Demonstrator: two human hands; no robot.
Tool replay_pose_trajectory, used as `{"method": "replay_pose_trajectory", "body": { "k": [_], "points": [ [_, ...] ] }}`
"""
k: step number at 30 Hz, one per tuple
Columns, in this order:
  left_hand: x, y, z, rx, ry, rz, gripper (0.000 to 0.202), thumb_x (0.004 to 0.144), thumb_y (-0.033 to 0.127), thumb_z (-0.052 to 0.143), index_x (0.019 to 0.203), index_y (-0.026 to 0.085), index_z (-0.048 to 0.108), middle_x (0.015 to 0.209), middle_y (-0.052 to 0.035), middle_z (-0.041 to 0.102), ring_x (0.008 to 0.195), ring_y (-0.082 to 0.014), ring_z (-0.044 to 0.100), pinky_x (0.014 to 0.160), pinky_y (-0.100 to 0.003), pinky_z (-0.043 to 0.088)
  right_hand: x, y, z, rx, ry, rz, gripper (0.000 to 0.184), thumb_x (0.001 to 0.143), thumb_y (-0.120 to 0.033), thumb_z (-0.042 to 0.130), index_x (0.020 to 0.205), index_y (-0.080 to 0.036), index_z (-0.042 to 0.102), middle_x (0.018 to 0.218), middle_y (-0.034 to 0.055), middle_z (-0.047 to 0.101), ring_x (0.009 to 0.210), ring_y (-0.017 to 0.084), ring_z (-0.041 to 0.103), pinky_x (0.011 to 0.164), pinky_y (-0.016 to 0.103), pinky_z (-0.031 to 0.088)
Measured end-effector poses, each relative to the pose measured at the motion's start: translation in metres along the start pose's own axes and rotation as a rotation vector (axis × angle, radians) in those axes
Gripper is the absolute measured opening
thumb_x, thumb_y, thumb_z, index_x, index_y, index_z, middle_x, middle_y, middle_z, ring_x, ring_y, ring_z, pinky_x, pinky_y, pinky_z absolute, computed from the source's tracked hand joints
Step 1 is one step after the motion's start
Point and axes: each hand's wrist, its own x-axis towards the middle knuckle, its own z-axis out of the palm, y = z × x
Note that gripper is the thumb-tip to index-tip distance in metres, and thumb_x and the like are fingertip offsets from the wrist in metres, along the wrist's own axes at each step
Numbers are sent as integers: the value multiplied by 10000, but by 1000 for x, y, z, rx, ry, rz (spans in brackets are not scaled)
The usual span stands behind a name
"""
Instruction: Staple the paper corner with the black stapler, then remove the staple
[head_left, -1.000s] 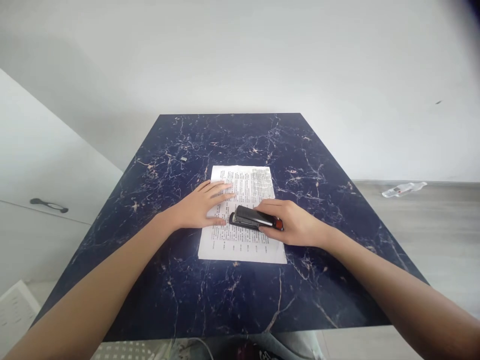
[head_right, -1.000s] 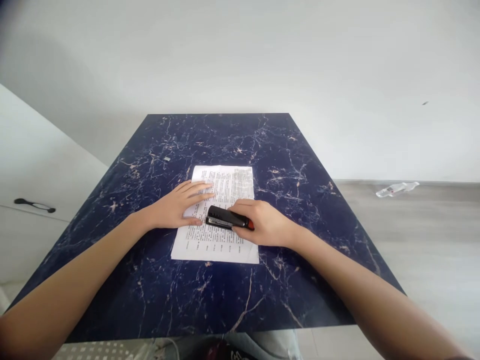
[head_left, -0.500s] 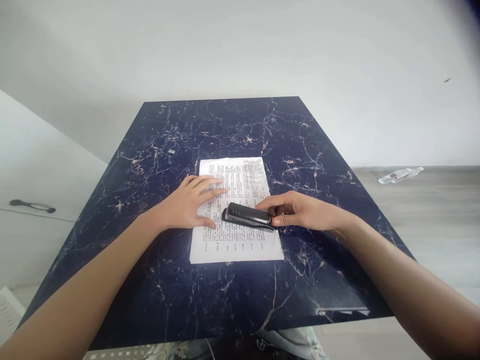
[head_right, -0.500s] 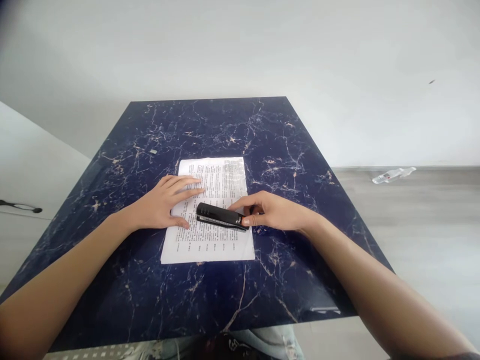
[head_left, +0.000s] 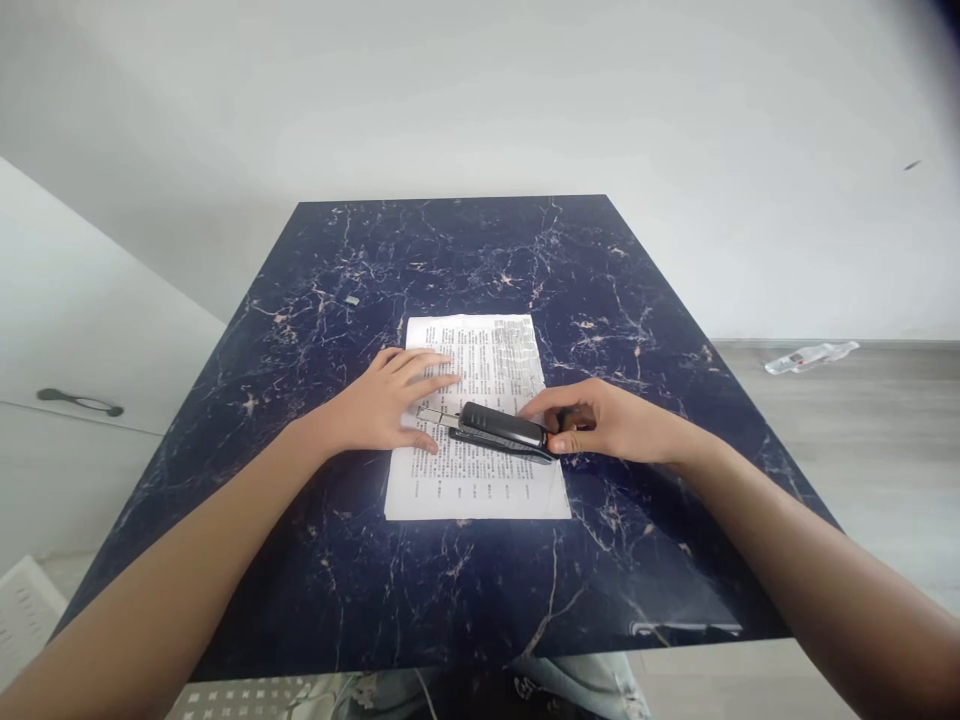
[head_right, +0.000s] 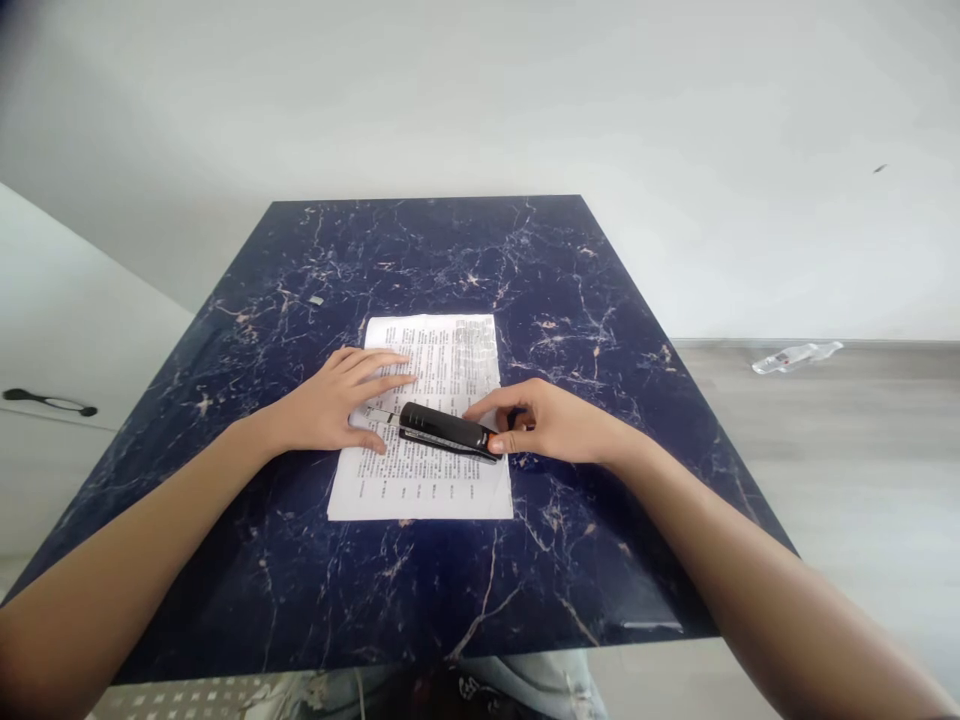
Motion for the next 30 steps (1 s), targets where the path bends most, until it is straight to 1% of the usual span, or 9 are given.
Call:
{"method": "replay_pose_trajectory", "body": {
  "k": [4, 8, 11, 13, 16, 19, 23, 26, 30],
  "points": [
    [0, 0, 1, -17, 9, 2, 885, 845, 775, 659, 1604, 413, 382, 1702, -55, 337, 1547, -380, 290, 1257, -599, 168, 7, 2, 22, -210, 213, -87, 559, 852, -541, 803, 1326, -260, 711, 1172, 92, 685, 910, 229, 627, 780, 390, 543],
    [-1, -2, 3, -71, 27, 3, 886, 826, 780, 675, 1588, 411, 414, 1692, -57, 357, 1561, -392, 274, 1280, -651, 71, 15, -4, 52, -457, 360, -246, 333, 867, -338, 794, 1182, -237, 764, 1335, 117, 624, 1175, 327, 581, 991, 532, 523],
    [-1, 0, 1, -204, 114, 2, 993, 747, 814, 721, 1592, 390, 416, 1713, -73, 309, 1585, -421, 211, 1290, -672, 30, 17, -4, 62, -405, 400, -311, 305, 937, -235, 696, 1240, -218, 727, 1377, 102, 643, 1211, 303, 621, 1034, 523, 543],
    [2, 6, -1, -408, 271, -48, 985, 766, 825, 690, 1594, 367, 414, 1731, -81, 261, 1593, -425, 190, 1299, -660, 110, 17, -3, 62, -351, 489, -333, 384, 978, -197, 636, 1360, -226, 657, 1354, 81, 675, 1189, 260, 670, 1019, 466, 583],
    [10, 21, 2, -935, 468, -151, 686, 993, 708, 485, 1560, 326, 449, 1667, -112, 388, 1523, -370, 394, 1240, -606, 369, 15, -1, 59, -514, 692, -418, 480, 987, -120, 592, 1455, -228, 582, 1403, 92, 656, 1250, 258, 662, 1041, 454, 589],
    [18, 37, 12, -1405, 364, -205, 510, 1068, 537, 484, 1470, 231, 551, 1495, -167, 589, 1361, -336, 601, 1152, -542, 514, 12, -5, 57, -915, 776, -526, 543, 970, -20, 573, 1467, -238, 579, 1440, 93, 645, 1362, 297, 590, 1072, 493, 560],
    [22, 43, 23, -1624, 274, -307, 393, 984, 377, 699, 1326, 186, 672, 1360, -138, 698, 1290, -291, 663, 1192, -482, 491, 8, -16, 59, -1318, 694, -639, 461, 965, -40, 652, 1387, -225, 645, 1409, 73, 676, 1350, 321, 605, 963, 454, 601],
    [20, 37, 25, -1632, 295, -340, 329, 968, 335, 721, 1262, 186, 711, 1294, -108, 737, 1276, -257, 675, 1215, -456, 468, 8, -19, 61, -1413, 682, -666, 398, 972, -63, 666, 1332, -232, 677, 1375, 53, 699, 1307, 302, 639, 915, 421, 606],
    [20, 30, 25, -1571, 321, -342, 264, 993, 330, 683, 1214, 194, 733, 1277, -109, 748, 1237, -248, 701, 1183, -440, 509, 10, -13, 62, -1282, 735, -525, 498, 962, 1, 598, 1372, -277, 654, 1421, 31, 668, 1343, 295, 603, 977, 454, 574]
  ]
}}
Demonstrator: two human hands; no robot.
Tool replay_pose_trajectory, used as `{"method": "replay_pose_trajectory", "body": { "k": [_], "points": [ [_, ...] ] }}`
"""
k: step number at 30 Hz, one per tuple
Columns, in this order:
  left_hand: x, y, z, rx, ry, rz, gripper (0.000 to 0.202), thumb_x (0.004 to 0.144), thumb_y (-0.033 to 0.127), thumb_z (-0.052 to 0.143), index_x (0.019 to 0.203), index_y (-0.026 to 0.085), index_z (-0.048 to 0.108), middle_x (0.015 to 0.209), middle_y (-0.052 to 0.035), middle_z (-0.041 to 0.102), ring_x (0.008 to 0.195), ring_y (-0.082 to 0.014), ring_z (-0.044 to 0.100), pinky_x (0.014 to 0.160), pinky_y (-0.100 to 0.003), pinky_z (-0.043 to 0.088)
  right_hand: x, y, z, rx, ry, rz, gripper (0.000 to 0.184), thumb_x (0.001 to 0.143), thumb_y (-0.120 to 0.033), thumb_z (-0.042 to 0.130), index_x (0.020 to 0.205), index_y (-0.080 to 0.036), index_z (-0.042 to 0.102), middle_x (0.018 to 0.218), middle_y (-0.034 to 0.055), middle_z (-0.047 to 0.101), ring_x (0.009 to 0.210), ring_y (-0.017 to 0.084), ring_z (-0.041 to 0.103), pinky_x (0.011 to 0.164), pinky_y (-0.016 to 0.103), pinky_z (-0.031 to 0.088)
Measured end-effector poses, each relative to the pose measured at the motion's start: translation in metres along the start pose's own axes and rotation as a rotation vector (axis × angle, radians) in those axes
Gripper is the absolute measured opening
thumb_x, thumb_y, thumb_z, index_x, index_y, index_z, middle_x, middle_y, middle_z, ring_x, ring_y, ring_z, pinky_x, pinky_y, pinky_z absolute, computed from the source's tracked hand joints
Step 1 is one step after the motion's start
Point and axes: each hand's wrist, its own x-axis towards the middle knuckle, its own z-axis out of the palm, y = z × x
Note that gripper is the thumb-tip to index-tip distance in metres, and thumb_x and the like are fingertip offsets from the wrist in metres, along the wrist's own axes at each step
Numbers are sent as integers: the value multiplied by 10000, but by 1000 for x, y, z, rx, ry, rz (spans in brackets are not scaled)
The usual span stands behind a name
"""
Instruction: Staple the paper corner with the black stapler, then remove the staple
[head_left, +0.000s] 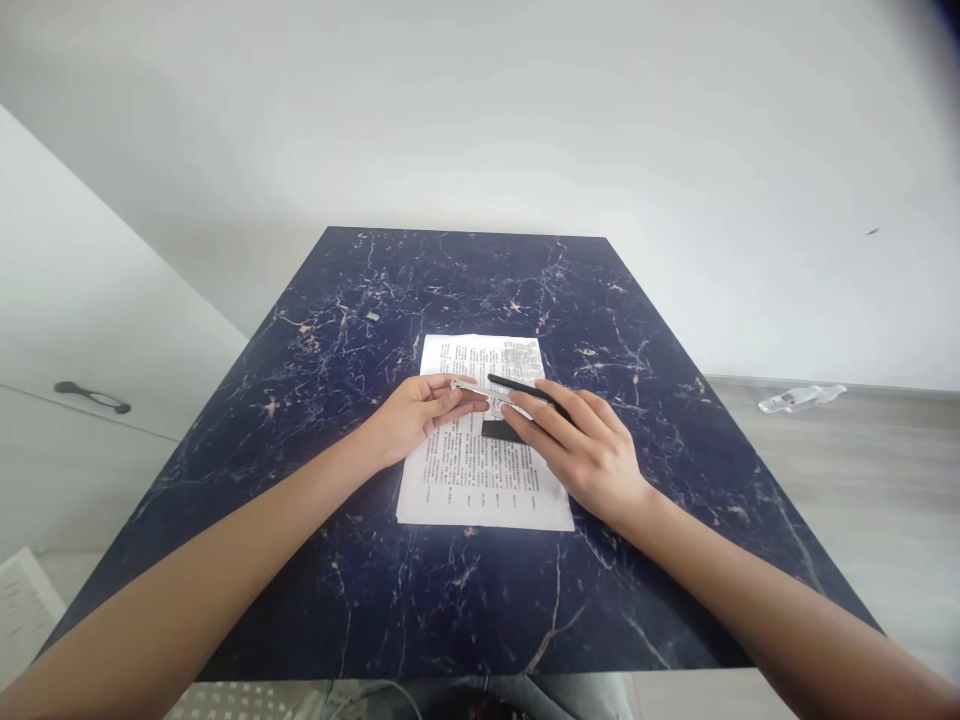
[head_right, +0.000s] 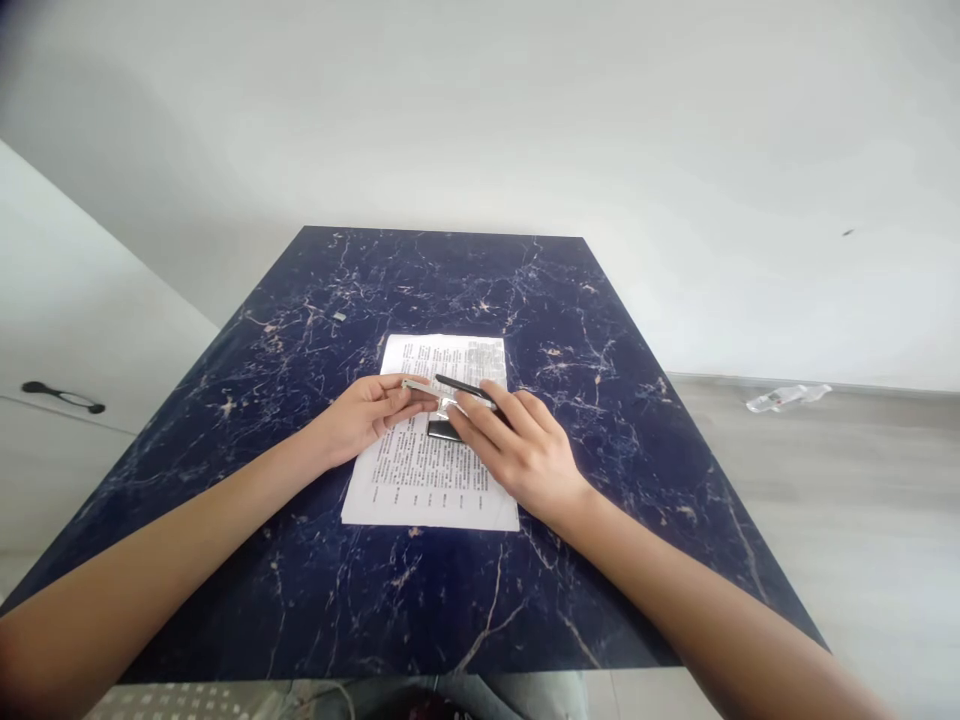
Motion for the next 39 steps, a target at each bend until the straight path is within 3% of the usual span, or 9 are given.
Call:
{"method": "replay_pose_trajectory", "body": {
  "k": [4, 9, 14, 19, 23, 29, 34, 37, 39],
  "points": [
    [-2, 6, 0, 161, 178, 159, 237, 992, 342, 687, 1178, 203, 737, 1159, -107, 786, 1037, -239, 781, 998, -421, 649, 0, 5, 4, 297, 58, 440, 454, 954, -49, 562, 1327, -274, 686, 1449, 79, 618, 1276, 294, 633, 959, 465, 579],
    [-14, 16, 12, 626, 333, 617, 255, 1037, 277, 616, 1276, 265, 705, 1129, -44, 786, 919, -168, 789, 883, -361, 687, 3, 10, 5, 718, -162, 733, 265, 910, -285, 699, 1165, -226, 745, 1014, 69, 755, 865, 242, 712, 722, 386, 568],
    [-23, 7, 19, 1030, 309, 940, 433, 988, 218, 700, 1398, 308, 595, 1130, -2, 794, 976, -159, 786, 885, -316, 675, 3, 5, 12, 835, -229, 643, 255, 883, -288, 743, 1135, -248, 757, 1018, 56, 764, 889, 238, 700, 751, 391, 568],
    [-27, 4, 21, 1200, 191, 969, 527, 978, 185, 701, 1462, 278, 514, 1300, -63, 741, 1098, -222, 764, 959, -413, 670, 12, 0, -2, 750, 54, 528, 367, 888, -402, 809, 1220, -267, 728, 1147, 66, 750, 1073, 280, 670, 948, 490, 549],
    [-30, 8, 30, 1283, 13, 1088, 639, 976, 103, 670, 1527, 262, 389, 1472, -97, 632, 1360, -282, 607, 1195, -592, 490, 18, -17, -19, 904, 99, 491, 292, 901, -382, 814, 1163, -275, 744, 1063, 36, 773, 957, 229, 706, 851, 405, 597],
    [-32, 1, 40, 1270, -57, 1084, 459, 976, 128, 674, 1373, 284, 505, 1485, -61, 628, 1384, -281, 589, 1233, -599, 421, 20, -29, -17, 838, 219, 423, 128, 983, -215, 689, 1064, -282, 761, 930, 2, 779, 812, 183, 701, 752, 369, 614],
    [-13, 19, -13, 1427, 239, 1032, 312, 944, 324, 722, 1240, 317, 624, 1244, -24, 751, 1219, -306, 670, 1213, -645, 352, 3, 42, 0, 439, 254, 347, 221, 997, -166, 615, 1025, -297, 791, 959, -2, 798, 874, 203, 711, 781, 400, 604],
    [-5, 39, -71, 1543, 591, 655, 197, 1008, 323, 567, 1149, 242, 678, 1209, -95, 737, 1241, -339, 616, 1151, -601, 400, -22, 101, 15, 180, 162, 460, 259, 1008, -193, 566, 980, -257, 816, 983, 36, 800, 894, 243, 692, 747, 416, 574],
    [-4, 47, -106, 1562, 700, 435, 264, 1018, 338, 494, 1127, 196, 688, 1238, -132, 711, 1246, -343, 601, 1123, -551, 430, -37, 130, 26, 107, 122, 539, 269, 1011, -217, 557, 964, -236, 821, 986, 50, 800, 911, 251, 681, 743, 400, 557]
  ]
}}
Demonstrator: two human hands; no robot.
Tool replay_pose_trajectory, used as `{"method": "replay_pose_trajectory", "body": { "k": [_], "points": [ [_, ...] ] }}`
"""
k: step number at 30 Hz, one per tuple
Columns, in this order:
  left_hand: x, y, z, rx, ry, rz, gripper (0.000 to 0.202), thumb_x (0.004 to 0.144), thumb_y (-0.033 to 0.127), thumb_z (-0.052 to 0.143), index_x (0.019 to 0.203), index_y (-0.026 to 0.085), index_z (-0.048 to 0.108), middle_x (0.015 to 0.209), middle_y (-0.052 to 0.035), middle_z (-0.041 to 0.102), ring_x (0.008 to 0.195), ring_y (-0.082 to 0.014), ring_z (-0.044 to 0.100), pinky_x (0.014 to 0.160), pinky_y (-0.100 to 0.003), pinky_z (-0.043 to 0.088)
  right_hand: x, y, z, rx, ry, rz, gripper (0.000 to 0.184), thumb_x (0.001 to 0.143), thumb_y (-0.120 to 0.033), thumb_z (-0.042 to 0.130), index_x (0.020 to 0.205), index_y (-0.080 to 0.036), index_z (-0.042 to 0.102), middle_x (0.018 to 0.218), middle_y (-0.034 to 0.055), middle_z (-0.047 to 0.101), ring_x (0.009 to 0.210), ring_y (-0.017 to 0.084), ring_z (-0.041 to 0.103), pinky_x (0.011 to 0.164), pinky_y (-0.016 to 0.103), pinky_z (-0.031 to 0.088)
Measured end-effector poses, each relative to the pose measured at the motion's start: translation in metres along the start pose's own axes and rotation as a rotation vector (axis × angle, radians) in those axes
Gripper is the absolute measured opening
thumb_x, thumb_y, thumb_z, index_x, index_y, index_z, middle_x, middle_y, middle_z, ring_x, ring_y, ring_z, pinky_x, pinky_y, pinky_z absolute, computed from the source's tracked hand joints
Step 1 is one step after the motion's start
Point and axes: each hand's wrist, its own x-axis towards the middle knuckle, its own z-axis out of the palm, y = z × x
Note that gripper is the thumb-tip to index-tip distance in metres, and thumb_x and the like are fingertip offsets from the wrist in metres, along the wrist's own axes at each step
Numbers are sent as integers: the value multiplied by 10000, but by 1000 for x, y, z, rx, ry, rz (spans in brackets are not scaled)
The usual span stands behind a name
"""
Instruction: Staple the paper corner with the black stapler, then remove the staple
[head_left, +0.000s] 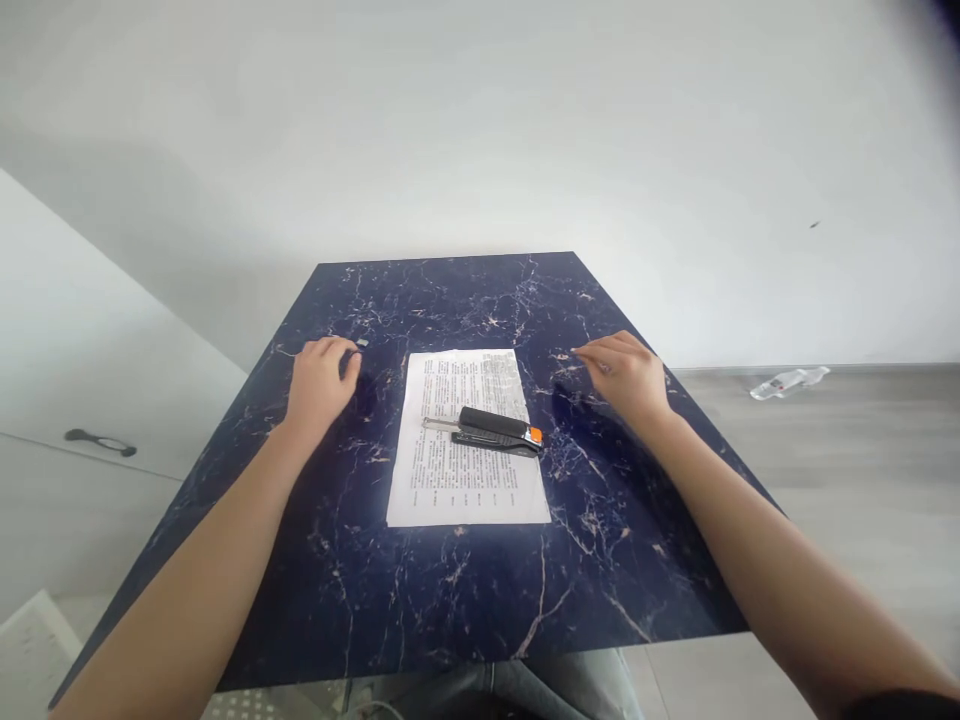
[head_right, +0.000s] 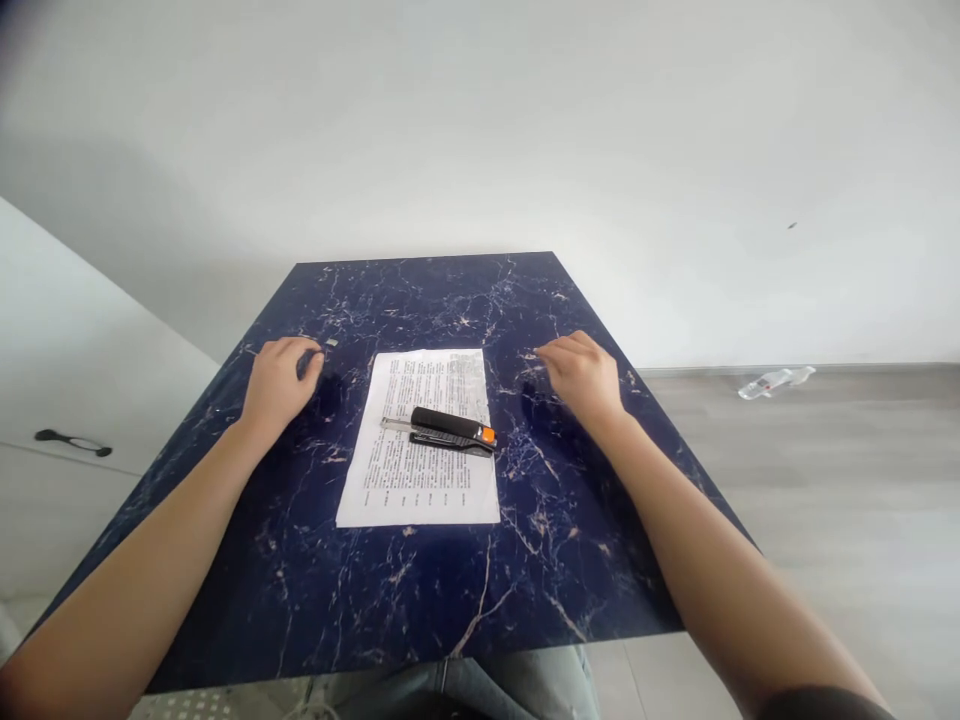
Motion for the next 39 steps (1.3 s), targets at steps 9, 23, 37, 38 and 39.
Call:
{"method": "replay_pose_trajectory", "body": {
  "k": [9, 23, 37, 38, 39],
  "points": [
    [3, -31, 14, 82, -437, -71, 575, 1064, 446, 337, 1599, 247, 398, 1684, -143, 364, 1576, -389, 259, 1205, -743, 174, -3, 20, 22, -162, -287, 133, 310, 956, -165, 515, 984, -233, 816, 1121, 60, 781, 984, 247, 685, 737, 342, 525],
    [5, -35, 17, 21, -260, 29, 339, 997, 356, 463, 1147, 227, 738, 1162, -116, 696, 1148, -321, 619, 1038, -485, 460, -3, 33, 22, 125, 6, 426, 474, 849, -91, 393, 1161, -134, 747, 1055, 128, 775, 851, 245, 724, 899, 389, 552],
    [-24, 73, -3, -502, -222, 77, 171, 981, 378, 647, 1024, 226, 712, 987, -44, 776, 896, -211, 727, 870, -373, 553, -10, -49, 11, 299, -73, 78, 320, 892, -98, 462, 912, -227, 754, 982, 44, 762, 897, 226, 719, 835, 369, 557],
    [-27, 80, -3, -540, -243, 97, 163, 960, 383, 682, 999, 231, 729, 982, -43, 783, 890, -209, 730, 871, -378, 556, -11, -54, 10, 314, -83, 72, 316, 899, -100, 464, 908, -230, 752, 982, 40, 763, 906, 227, 722, 838, 376, 562],
    [-30, 86, -2, -573, -255, 115, 154, 938, 384, 715, 978, 238, 744, 983, -43, 788, 891, -210, 731, 876, -389, 559, -12, -58, 10, 330, -92, 65, 314, 907, -102, 465, 905, -232, 751, 983, 37, 764, 913, 228, 725, 844, 383, 566]
  ]
}}
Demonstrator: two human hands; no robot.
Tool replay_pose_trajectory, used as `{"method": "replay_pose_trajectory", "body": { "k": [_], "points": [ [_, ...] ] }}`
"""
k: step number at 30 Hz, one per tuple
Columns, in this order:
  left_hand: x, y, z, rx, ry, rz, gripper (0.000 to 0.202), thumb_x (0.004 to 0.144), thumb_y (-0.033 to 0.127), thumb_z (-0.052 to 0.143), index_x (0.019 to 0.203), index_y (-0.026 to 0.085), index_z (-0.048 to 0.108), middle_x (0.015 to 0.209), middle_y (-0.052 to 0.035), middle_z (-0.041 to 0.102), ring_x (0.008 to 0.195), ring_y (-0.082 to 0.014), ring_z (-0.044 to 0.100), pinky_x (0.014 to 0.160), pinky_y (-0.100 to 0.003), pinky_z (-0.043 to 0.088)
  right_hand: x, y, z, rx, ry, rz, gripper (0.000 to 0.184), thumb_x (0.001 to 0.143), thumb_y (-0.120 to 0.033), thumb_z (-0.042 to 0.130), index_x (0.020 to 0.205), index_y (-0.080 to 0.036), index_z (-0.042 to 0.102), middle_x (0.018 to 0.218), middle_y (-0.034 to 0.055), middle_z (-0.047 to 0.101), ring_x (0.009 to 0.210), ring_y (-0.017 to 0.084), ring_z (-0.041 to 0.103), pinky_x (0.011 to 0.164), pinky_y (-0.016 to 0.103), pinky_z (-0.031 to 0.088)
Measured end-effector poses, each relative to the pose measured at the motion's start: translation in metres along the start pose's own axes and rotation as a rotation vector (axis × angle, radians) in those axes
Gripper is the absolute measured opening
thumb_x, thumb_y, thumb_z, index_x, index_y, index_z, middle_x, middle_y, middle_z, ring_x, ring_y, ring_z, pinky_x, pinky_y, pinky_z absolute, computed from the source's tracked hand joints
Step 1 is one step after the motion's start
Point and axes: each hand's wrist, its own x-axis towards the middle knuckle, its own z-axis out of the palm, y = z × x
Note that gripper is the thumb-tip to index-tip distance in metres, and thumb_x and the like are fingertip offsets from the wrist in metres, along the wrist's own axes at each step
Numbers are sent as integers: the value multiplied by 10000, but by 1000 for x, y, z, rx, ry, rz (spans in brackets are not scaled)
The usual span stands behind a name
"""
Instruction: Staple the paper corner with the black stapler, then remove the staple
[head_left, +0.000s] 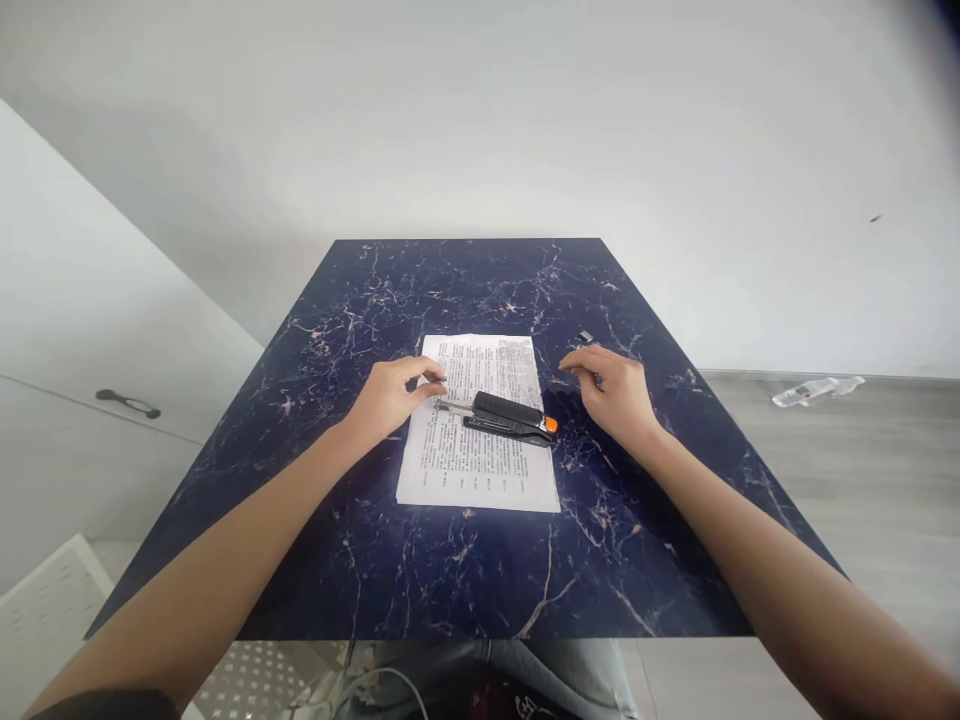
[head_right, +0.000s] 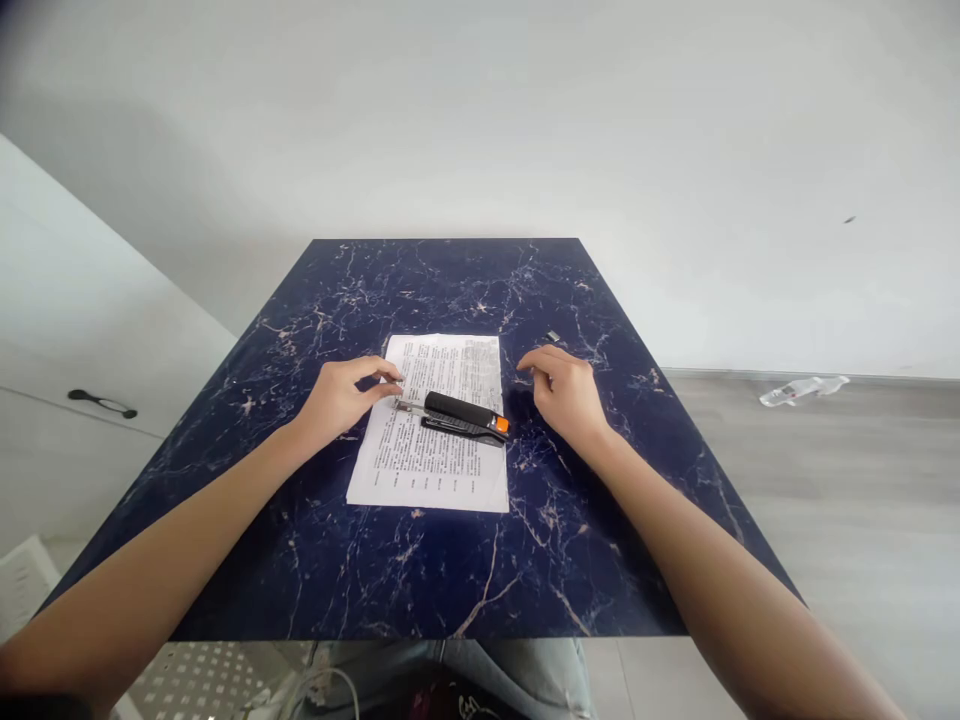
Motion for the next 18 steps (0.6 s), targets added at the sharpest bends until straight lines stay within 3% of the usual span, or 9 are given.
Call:
{"method": "replay_pose_trajectory", "body": {
  "k": [4, 8, 18],
  "points": [
    [-2, 10, 15, -92, -38, 41, 118, 880, 373, 788, 911, 259, 790, 952, -43, 799, 863, -214, 736, 877, -426, 577, -6, -20, 3, 81, -36, -27, 315, 936, -95, 469, 893, -235, 747, 988, 32, 765, 926, 222, 728, 869, 396, 580],
    [-3, 13, 20, -144, -73, 34, 91, 859, 332, 812, 893, 248, 813, 911, -39, 802, 822, -193, 743, 824, -386, 607, -11, -35, 4, 147, -86, -47, 319, 942, -77, 473, 893, -228, 749, 1008, 44, 761, 940, 223, 731, 856, 402, 599],
    [-4, 15, 25, -202, -114, -39, 80, 829, 294, 851, 872, 236, 817, 890, -30, 796, 786, -162, 735, 745, -325, 610, -14, -39, 2, 171, -156, -40, 311, 934, -56, 497, 893, -230, 751, 1021, 49, 761, 940, 225, 741, 834, 397, 623]
  ]
}}
